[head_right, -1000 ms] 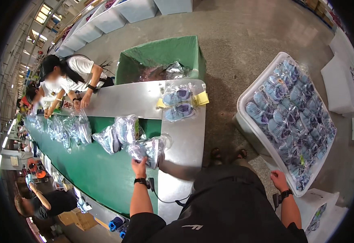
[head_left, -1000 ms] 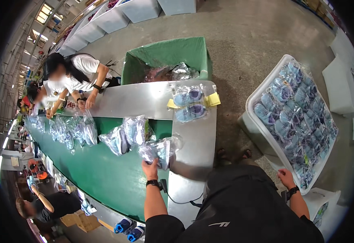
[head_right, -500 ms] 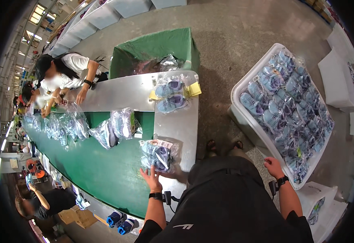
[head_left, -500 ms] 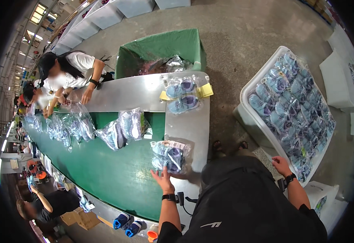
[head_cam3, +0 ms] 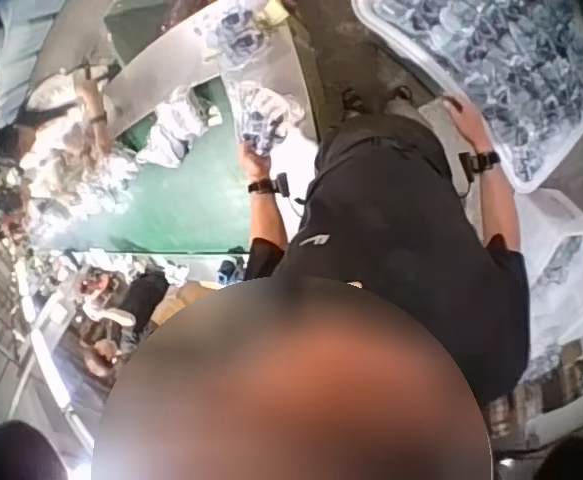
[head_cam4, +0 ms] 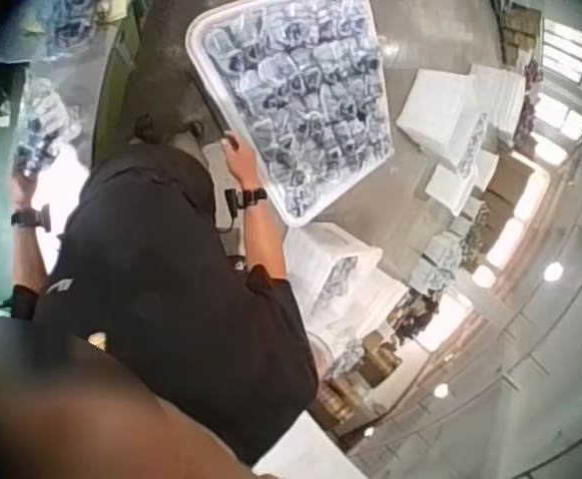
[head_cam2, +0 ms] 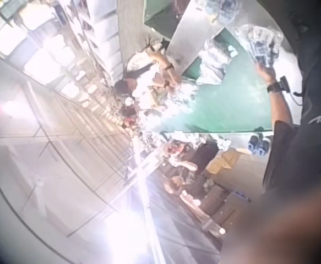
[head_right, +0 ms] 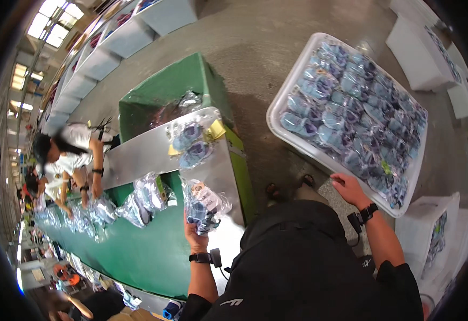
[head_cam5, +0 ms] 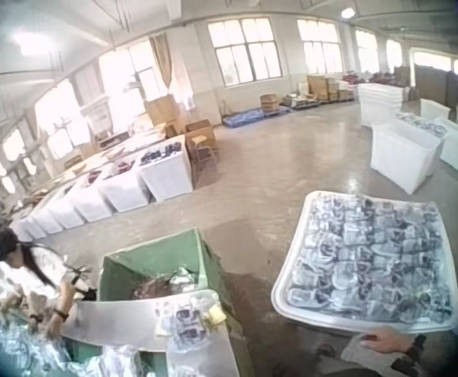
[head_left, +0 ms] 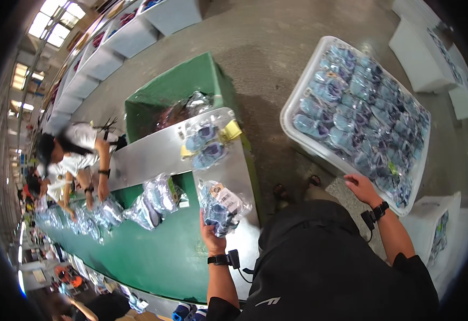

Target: The person repeatedly picks packaged slippers from a large white bin and places them onto a green conveyor belt. Other workers are visible along the line, handling similar items. The camera wearer continues this pick-and-place cycle throughout the clip.

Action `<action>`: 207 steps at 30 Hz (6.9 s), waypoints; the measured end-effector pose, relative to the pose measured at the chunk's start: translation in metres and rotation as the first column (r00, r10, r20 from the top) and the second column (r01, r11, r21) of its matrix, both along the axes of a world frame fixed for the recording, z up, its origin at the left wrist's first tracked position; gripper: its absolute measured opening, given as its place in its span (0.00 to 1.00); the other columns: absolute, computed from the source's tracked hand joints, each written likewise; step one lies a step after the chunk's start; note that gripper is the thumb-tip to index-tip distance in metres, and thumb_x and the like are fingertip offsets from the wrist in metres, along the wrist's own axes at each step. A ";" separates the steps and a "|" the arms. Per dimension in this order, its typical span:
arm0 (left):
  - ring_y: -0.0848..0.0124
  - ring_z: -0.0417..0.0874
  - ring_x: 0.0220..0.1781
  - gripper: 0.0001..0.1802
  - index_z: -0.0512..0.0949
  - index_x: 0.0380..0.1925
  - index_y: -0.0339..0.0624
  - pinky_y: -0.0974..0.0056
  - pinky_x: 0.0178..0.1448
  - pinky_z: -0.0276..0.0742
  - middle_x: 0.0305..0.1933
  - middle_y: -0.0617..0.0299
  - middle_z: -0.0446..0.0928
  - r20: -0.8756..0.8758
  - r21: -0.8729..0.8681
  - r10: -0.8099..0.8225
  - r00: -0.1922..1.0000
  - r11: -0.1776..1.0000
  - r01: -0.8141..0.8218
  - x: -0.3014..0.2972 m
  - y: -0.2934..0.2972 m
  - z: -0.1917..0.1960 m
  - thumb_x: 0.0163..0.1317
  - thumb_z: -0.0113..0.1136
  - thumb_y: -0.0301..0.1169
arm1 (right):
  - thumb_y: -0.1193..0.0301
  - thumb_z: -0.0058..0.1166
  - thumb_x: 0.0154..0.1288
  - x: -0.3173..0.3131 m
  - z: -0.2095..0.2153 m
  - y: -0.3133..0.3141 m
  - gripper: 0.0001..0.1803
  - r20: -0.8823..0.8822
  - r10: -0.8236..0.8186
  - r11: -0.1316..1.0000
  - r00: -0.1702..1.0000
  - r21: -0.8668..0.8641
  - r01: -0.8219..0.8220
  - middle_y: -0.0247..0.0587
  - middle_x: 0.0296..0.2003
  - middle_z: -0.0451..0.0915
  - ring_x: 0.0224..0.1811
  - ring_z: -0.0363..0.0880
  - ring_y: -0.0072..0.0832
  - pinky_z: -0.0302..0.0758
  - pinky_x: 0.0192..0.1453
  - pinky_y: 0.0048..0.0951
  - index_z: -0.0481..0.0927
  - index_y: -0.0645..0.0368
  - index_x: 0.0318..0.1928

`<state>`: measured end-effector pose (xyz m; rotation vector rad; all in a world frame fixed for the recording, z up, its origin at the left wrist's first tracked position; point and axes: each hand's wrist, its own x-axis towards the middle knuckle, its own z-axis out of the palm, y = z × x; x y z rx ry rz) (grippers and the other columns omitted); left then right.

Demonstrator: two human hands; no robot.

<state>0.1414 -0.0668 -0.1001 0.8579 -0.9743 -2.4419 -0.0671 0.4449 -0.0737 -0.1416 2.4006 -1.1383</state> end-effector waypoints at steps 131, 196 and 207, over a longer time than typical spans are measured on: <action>0.47 0.81 0.59 0.33 0.76 0.55 0.24 0.54 0.64 0.74 0.54 0.36 0.80 0.585 -0.803 0.724 0.364 0.580 0.138 0.063 -0.217 -0.111 0.55 0.68 0.38 | 0.68 0.64 0.59 -0.055 -0.025 0.006 0.18 0.003 0.217 0.959 0.976 0.189 -0.214 0.45 0.33 0.85 0.37 0.85 0.31 0.80 0.46 0.32 0.82 0.64 0.48; 0.77 0.75 0.39 0.45 0.57 0.75 0.48 0.71 0.38 0.73 0.56 0.66 0.75 0.527 -0.067 0.572 0.629 0.765 -0.640 0.153 0.063 -0.035 0.52 0.49 0.18 | 0.57 0.66 0.60 -0.052 -0.056 -0.488 0.40 -0.168 0.967 0.199 0.192 0.024 -0.980 0.54 0.62 0.68 0.65 0.68 0.49 0.67 0.69 0.45 0.66 0.59 0.68; 0.59 0.79 0.58 0.37 0.62 0.70 0.46 0.54 0.60 0.79 0.60 0.57 0.74 0.358 0.084 0.566 0.742 0.772 -0.630 0.132 0.053 -0.047 0.55 0.45 0.24 | 0.52 0.68 0.59 -0.019 -0.065 -0.457 0.51 0.552 0.759 0.617 0.345 -0.442 -0.651 0.48 0.62 0.71 0.53 0.76 0.34 0.77 0.49 0.34 0.56 0.60 0.75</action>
